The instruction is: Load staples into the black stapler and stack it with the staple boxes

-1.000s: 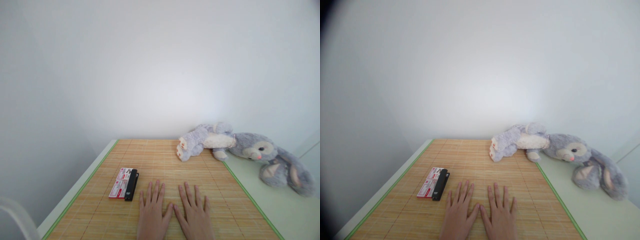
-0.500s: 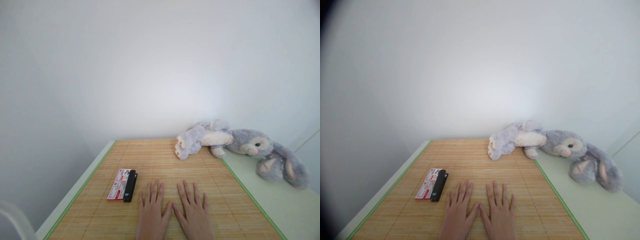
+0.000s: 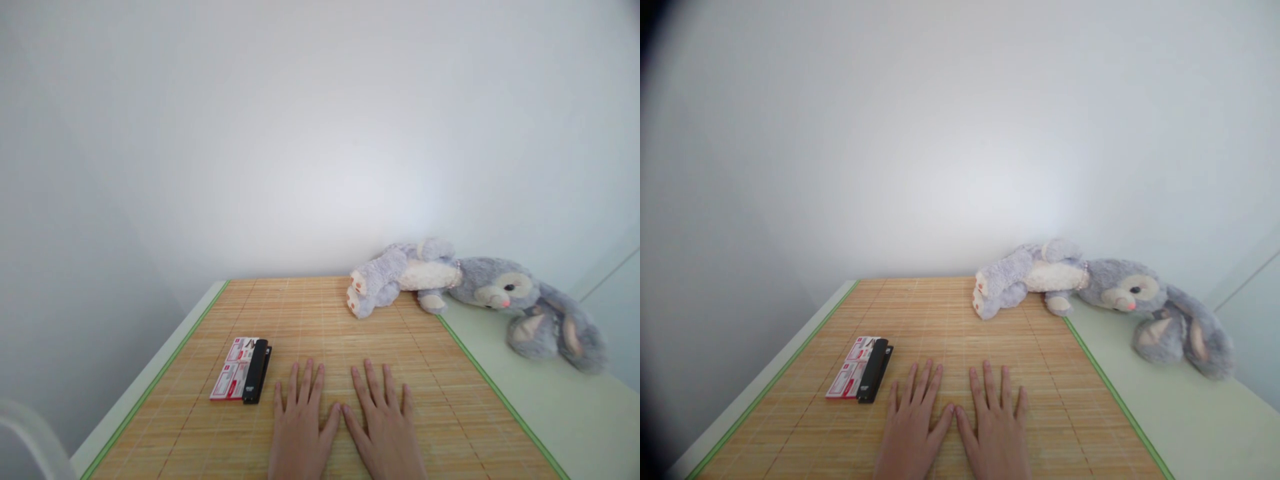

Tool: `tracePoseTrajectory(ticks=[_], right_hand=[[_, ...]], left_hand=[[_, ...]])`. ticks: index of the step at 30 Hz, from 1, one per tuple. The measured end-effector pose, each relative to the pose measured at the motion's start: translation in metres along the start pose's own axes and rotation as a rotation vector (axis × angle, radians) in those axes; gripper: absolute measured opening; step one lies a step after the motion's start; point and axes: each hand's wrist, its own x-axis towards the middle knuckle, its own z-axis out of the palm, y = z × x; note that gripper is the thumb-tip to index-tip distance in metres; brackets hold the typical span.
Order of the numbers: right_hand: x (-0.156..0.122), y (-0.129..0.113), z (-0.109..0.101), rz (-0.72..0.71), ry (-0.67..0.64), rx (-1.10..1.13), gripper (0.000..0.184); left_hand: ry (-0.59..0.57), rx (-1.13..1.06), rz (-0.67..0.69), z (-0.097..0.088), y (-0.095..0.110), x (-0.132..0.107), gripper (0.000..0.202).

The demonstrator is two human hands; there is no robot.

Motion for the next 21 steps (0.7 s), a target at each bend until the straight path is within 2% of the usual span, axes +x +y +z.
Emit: tracePoseTrajectory(ticks=[21], right_hand=[[-0.004,-0.0075,-0.0027,0.019,-0.025,-0.004,0.064]], left_hand=[[0.013,-0.006,0.013,0.002,-0.0001,-0.0003,0.065]])
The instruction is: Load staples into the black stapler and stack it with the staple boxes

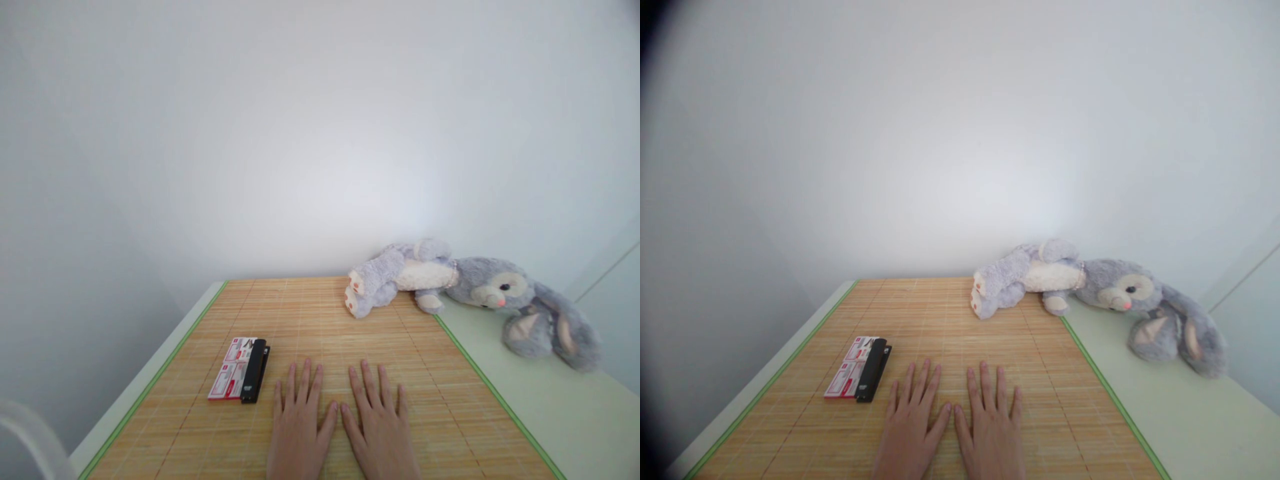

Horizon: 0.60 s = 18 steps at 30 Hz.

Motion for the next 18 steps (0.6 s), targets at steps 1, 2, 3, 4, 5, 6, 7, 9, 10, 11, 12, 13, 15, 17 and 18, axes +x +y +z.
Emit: tracePoseTrajectory(ticks=[1,2,3,4,5,6,7,9,10,11,12,13,15,17,18], right_hand=[[0.0002,0.0002,0.0003,0.0,0.004,0.007,0.064],[0.0005,0.0005,0.0004,-0.001,0.007,0.013,0.065],[0.0008,0.0008,0.0004,-0.003,0.009,0.018,0.065],[0.0011,0.0011,0.0003,-0.006,0.009,0.021,0.066],[0.0014,0.0013,0.0002,-0.009,0.008,0.023,0.066],[0.0017,0.0015,0.0001,-0.009,0.009,0.024,0.067],[0.0019,0.0015,0.0,-0.008,0.009,0.024,0.067],[0.002,0.0014,0.0002,-0.005,0.011,0.028,0.067],[0.002,0.0012,0.0004,-0.005,0.013,0.031,0.067],[0.0018,0.001,0.0006,-0.006,0.015,0.035,0.067],[0.0017,0.0009,0.0007,-0.006,0.015,0.036,0.067],[0.0015,0.0007,0.0007,-0.006,0.014,0.035,0.068],[0.0013,0.0007,0.0005,-0.002,0.008,0.03,0.068],[0.0013,0.0009,0.0001,-0.002,0.005,0.03,0.068],[0.0013,0.0011,-0.0002,-0.005,0.006,0.034,0.068]], left_hand=[[0.0,0.001,0.001,-0.0004,-0.0001,-0.0001,0.065],[-0.001,0.001,0.001,-0.0009,-0.0002,-0.0002,0.065],[-0.002,0.001,0.002,-0.0013,-0.0004,-0.0003,0.065],[-0.004,0.0,0.003,-0.0016,-0.0005,-0.0005,0.066],[-0.005,-0.001,0.005,-0.0019,-0.0005,-0.0006,0.066],[-0.007,-0.003,0.007,-0.002,-0.0005,-0.0007,0.066],[-0.009,-0.003,0.009,-0.002,-0.0003,-0.0008,0.066],[-0.013,-0.002,0.007,-0.0018,0.0003,-0.0011,0.066],[-0.013,0.0,0.005,-0.0017,0.0007,-0.0011,0.066],[-0.012,0.002,0.002,-0.0015,0.001,-0.0012,0.065],[-0.011,0.004,0.001,-0.0013,0.0013,-0.0013,0.065],[-0.01,0.004,0.001,-0.0011,0.0014,-0.0013,0.066],[-0.009,0.002,0.002,-0.0008,0.0013,-0.0014,0.065],[-0.01,-0.002,0.004,-0.0003,0.0007,-0.0015,0.066],[-0.008,-0.003,0.006,0.0,0.0004,-0.0015,0.066]])
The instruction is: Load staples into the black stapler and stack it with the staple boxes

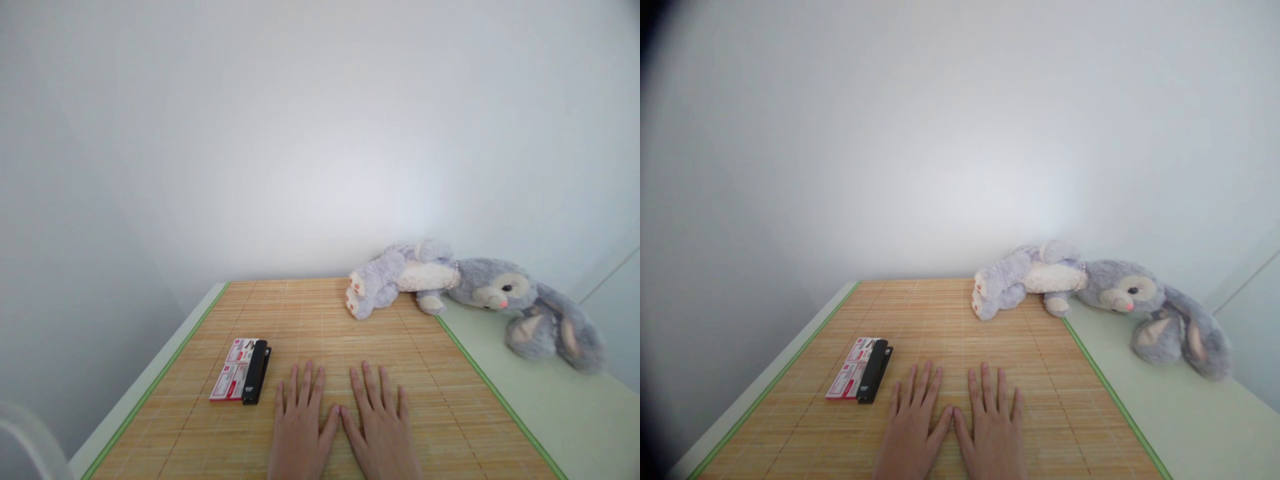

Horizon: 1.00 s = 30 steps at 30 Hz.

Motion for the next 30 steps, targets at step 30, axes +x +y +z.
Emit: tracePoseTrajectory(ticks=[30], right_hand=[[-0.008,0.013,-0.001,-0.018,0.063,0.479,0.1]], left_hand=[[0.003,-0.002,0.012,-0.007,0.003,-0.001,0.063]])
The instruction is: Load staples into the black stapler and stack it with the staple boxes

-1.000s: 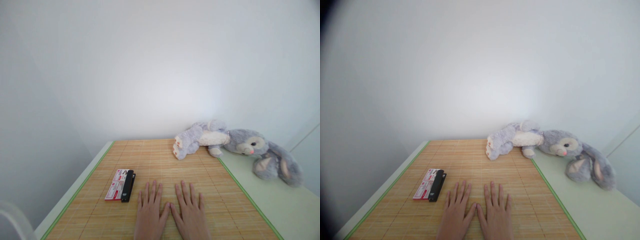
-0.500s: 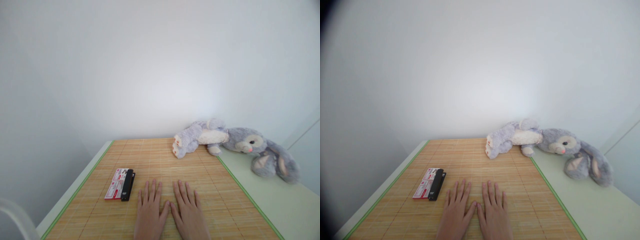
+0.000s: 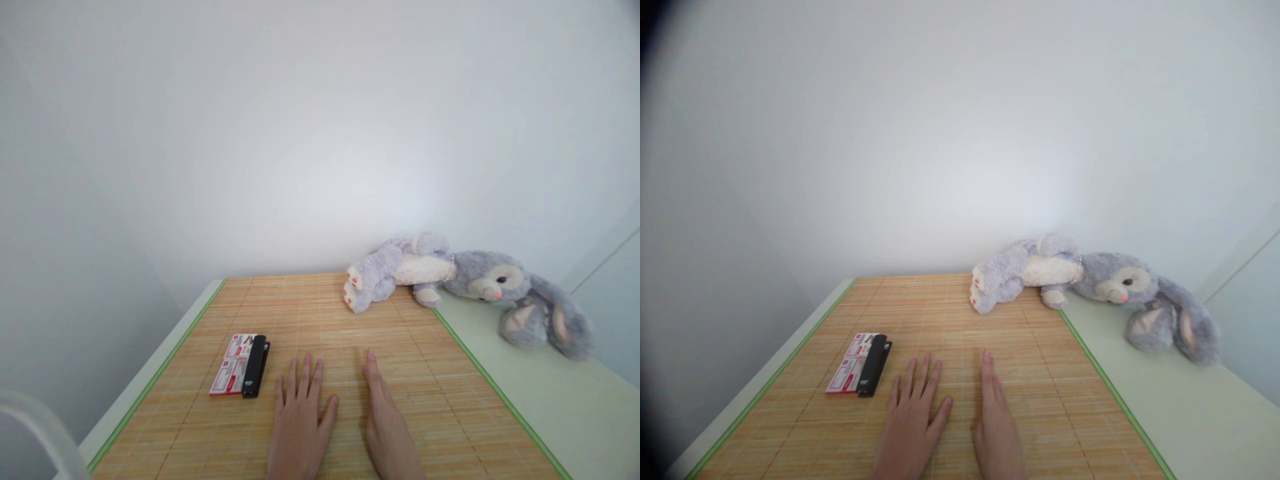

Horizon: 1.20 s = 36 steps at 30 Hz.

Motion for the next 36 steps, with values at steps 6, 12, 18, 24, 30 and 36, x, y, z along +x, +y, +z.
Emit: tracePoseTrajectory(ticks=[6,12,18,24,30,36], right_hand=[[0.003,-0.003,0.001,-0.035,-0.081,-0.201,0.078],[0.006,-0.01,0.001,-0.045,-0.155,-0.406,0.057],[0.006,-0.011,0.001,-0.043,-0.166,-0.425,0.057],[0.006,-0.013,0.0,-0.042,-0.173,-0.405,0.058],[0.007,-0.01,0.003,-0.049,-0.154,-0.405,0.057],[0.006,-0.009,0.001,-0.053,-0.165,-0.414,0.058]], left_hand=[[0.007,0.003,-0.001,0.003,-0.002,0.0,0.063],[0.013,0.007,0.008,0.006,-0.003,0.001,0.063],[0.011,-0.009,0.005,0.005,-0.003,0.0,0.064],[0.045,-0.066,0.033,0.005,-0.006,-0.002,0.06],[0.108,-0.31,0.08,-0.009,-0.003,-0.001,0.039],[0.316,-0.66,0.135,-0.08,0.044,-0.044,0.031]])
